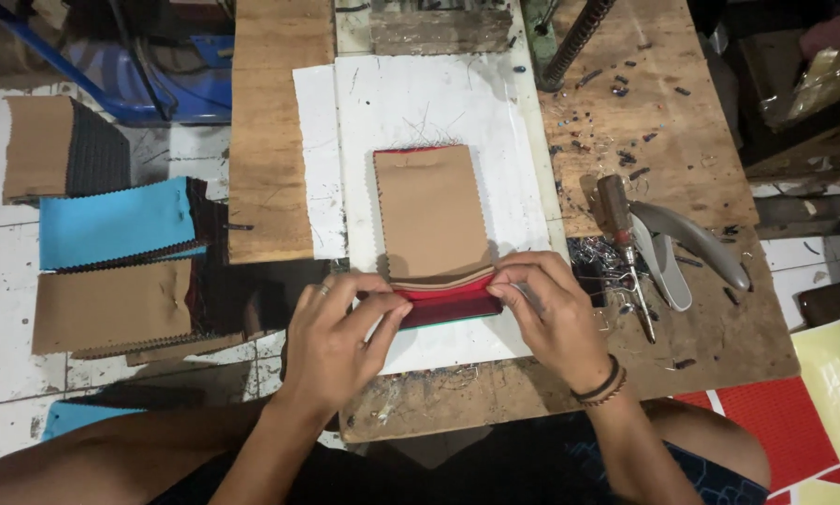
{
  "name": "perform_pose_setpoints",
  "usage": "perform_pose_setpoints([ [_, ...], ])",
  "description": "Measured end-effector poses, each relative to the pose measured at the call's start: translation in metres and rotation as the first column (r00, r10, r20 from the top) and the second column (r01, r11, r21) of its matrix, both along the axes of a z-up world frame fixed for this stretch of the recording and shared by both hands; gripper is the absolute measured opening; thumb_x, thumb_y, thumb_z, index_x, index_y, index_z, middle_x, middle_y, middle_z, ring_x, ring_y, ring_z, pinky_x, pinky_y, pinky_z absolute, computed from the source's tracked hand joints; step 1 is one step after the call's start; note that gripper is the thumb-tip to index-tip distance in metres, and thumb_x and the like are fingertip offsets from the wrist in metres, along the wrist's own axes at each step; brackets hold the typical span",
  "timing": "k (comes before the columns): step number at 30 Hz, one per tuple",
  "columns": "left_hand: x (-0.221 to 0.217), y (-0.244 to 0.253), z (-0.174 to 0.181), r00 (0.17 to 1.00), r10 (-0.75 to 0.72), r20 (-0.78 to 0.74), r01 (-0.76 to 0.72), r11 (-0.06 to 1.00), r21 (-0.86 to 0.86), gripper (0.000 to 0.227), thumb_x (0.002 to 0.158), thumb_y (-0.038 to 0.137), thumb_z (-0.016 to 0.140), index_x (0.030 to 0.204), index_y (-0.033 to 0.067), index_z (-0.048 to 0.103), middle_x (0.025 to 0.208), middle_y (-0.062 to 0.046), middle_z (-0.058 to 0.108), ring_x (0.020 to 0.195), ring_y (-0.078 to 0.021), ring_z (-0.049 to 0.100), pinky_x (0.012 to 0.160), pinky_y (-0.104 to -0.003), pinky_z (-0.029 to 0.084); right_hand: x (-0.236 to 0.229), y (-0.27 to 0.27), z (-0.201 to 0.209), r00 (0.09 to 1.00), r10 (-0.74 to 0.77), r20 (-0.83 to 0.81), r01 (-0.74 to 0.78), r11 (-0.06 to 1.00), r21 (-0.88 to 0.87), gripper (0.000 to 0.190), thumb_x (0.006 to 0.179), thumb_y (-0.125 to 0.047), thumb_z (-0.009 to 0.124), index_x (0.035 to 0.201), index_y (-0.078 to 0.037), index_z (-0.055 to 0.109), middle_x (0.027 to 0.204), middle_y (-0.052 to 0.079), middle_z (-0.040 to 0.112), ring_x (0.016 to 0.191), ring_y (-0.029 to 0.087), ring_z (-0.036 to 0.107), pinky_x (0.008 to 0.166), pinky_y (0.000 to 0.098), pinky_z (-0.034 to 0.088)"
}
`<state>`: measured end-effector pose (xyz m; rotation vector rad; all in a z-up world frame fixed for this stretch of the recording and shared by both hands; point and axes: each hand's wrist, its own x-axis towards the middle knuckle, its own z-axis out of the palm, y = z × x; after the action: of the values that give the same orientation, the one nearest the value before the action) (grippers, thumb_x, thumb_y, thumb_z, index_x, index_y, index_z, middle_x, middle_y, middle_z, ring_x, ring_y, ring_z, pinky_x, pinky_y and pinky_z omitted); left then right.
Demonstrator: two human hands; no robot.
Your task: The person uses a drill press to punch holes in fabric swatches and then assembles them into a sample book while sitting on the floor.
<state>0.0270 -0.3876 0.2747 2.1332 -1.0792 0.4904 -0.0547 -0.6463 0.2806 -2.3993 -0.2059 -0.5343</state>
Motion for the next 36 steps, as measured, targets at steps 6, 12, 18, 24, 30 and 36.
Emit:
perform_pose_setpoints([
  [6, 0.000, -0.002, -0.007, 0.996, -0.046, -0.073, 0.040, 0.996, -0.082, 0.014, 0.083, 0.007, 0.078, 0.092, 0.0174, 0.081, 0.097, -0.001, 0.072, 0.080, -0.0248, 0.071, 0.066, -0.039, 0.052, -0.004, -0.007, -0.010, 1.000, -0.015, 0.001, 0.015, 0.989, 0.144, 0.014, 0.082, 0.001, 0.078, 0.093, -0.008, 0.079, 0.095, 0.010, 0.077, 0.100, 0.030, 0.073, 0.092, 0.0467, 0.059],
  [12, 0.000, 0.002, -0.001, 0.988, -0.099, -0.115, 0.100, 0.995, 0.006, 0.014, 0.078, 0.009, 0.077, 0.090, 0.0167, 0.081, 0.107, -0.008, 0.071, 0.090, -0.0288, 0.069, 0.072, -0.043, 0.049, -0.008, -0.011, 0.009, 0.990, 0.140, -0.029, -0.140, 0.990, 0.003, 0.020, 0.083, 0.002, 0.070, 0.097, -0.010, 0.077, 0.110, 0.012, 0.075, 0.108, 0.030, 0.068, 0.096, 0.0488, 0.052],
  [18, 0.003, 0.005, 0.004, 0.991, -0.087, -0.102, 0.094, 0.993, 0.071, 0.012, 0.084, 0.024, 0.079, 0.092, 0.0153, 0.080, 0.110, -0.009, 0.071, 0.092, -0.0299, 0.069, 0.074, -0.044, 0.046, -0.006, -0.013, 0.015, 0.991, 0.099, -0.086, -0.111, 0.983, -0.149, 0.012, 0.085, -0.014, 0.078, 0.097, -0.012, 0.078, 0.111, 0.007, 0.076, 0.109, 0.025, 0.067, 0.093, 0.0443, 0.050],
  [24, 0.006, -0.003, -0.002, 0.992, -0.010, -0.128, 0.015, 0.999, 0.039, 0.009, 0.090, 0.023, 0.075, 0.092, 0.0146, 0.078, 0.105, -0.003, 0.071, 0.090, -0.0261, 0.070, 0.072, -0.042, 0.046, 0.003, -0.011, 0.015, 0.994, 0.034, -0.104, -0.048, 0.991, -0.126, 0.009, 0.089, -0.012, 0.076, 0.097, -0.010, 0.079, 0.103, 0.005, 0.077, 0.102, 0.024, 0.071, 0.087, 0.0413, 0.053],
  [30, 0.011, -0.005, -0.006, 0.989, 0.021, -0.148, -0.020, 1.000, 0.013, 0.007, 0.088, 0.017, 0.078, 0.093, 0.0135, 0.078, 0.105, -0.003, 0.070, 0.095, -0.0271, 0.071, 0.074, -0.042, 0.049, 0.008, -0.011, 0.009, 0.997, -0.004, -0.083, -0.002, 0.997, -0.074, 0.011, 0.089, -0.010, 0.077, 0.098, -0.013, 0.080, 0.094, 0.001, 0.079, 0.094, 0.021, 0.075, 0.082, 0.0365, 0.054],
  [36, 0.012, 0.000, -0.007, 0.988, -0.091, -0.128, 0.096, 0.995, 0.033, 0.016, 0.081, 0.008, 0.077, 0.093, 0.0181, 0.080, 0.115, -0.006, 0.069, 0.104, -0.0337, 0.068, 0.079, -0.048, 0.048, 0.009, -0.015, 0.010, 0.992, 0.091, -0.093, -0.095, 0.995, -0.042, 0.018, 0.084, 0.000, 0.076, 0.097, -0.012, 0.080, 0.094, 0.007, 0.078, 0.097, 0.027, 0.071, 0.086, 0.0421, 0.053],
])
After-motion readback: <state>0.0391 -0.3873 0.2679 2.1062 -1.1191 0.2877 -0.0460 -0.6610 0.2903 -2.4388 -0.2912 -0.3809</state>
